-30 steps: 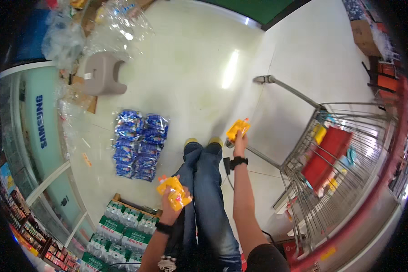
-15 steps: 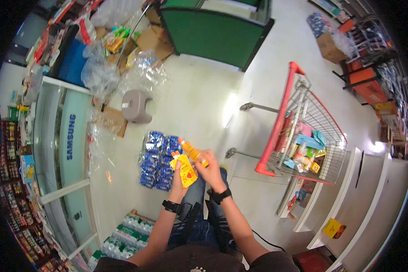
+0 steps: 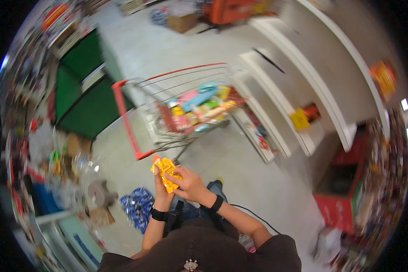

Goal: The person is seen picking up a product from a grocery cart and placing it on a supermarket shelf.

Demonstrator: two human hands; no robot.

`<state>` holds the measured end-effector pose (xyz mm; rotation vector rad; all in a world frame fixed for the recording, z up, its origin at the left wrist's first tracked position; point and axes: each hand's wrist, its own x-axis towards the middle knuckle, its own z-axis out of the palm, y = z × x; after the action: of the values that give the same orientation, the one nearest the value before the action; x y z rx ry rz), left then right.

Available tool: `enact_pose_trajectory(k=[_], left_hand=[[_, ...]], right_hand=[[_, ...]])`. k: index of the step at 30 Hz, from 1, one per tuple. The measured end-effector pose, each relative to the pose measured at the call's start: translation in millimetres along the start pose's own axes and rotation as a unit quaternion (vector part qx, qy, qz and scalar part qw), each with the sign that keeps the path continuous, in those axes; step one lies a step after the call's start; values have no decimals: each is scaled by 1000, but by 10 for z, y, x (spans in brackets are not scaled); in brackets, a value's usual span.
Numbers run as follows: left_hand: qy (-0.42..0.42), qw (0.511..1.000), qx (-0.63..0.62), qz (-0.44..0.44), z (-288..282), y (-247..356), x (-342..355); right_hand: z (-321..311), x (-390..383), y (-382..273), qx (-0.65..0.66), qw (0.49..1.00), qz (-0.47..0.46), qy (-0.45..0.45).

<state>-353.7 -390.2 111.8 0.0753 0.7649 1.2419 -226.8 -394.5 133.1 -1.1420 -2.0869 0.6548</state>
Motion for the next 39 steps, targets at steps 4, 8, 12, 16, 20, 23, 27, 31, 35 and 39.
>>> enact_pose_trajectory(k=[4,8,12,16,20,23,27,31,35,39], left_hand=[[-63,988,94,-109,577,-759,225],[-295,869,172,-359,1198,-1259,415],[-392,697,188,-570,1678,-1795,523],[-407,647,187,-617,1976,-2159,990],[-390,651,200,-620,2248,-2386,1519],[-355,699,251,-567,2437,-2546,1967],[-492,621,495,-356,2973,-2479,2451],[-538,575,572,-229,3184,-2355,2726],[-538,587,568,-209,3315,-2283,2821],[-528,603,552,-231,3196,-2218,2902]], right_hand=[[-903,-646,405,65,990,95,85],[-1686,-1240,908,93,946,239,199],[-2210,-1564,1271,341,865,329,165],[-2568,-1442,1402,433,808,372,148],[-2870,-1336,1854,375,827,382,171],[-3040,-1182,2199,300,847,371,235],[-3408,-1263,2989,227,757,408,457],[-3847,-1712,3914,75,684,386,614],[-4115,-2154,4675,-82,607,407,677],[-4120,-2080,4836,-246,618,449,597]])
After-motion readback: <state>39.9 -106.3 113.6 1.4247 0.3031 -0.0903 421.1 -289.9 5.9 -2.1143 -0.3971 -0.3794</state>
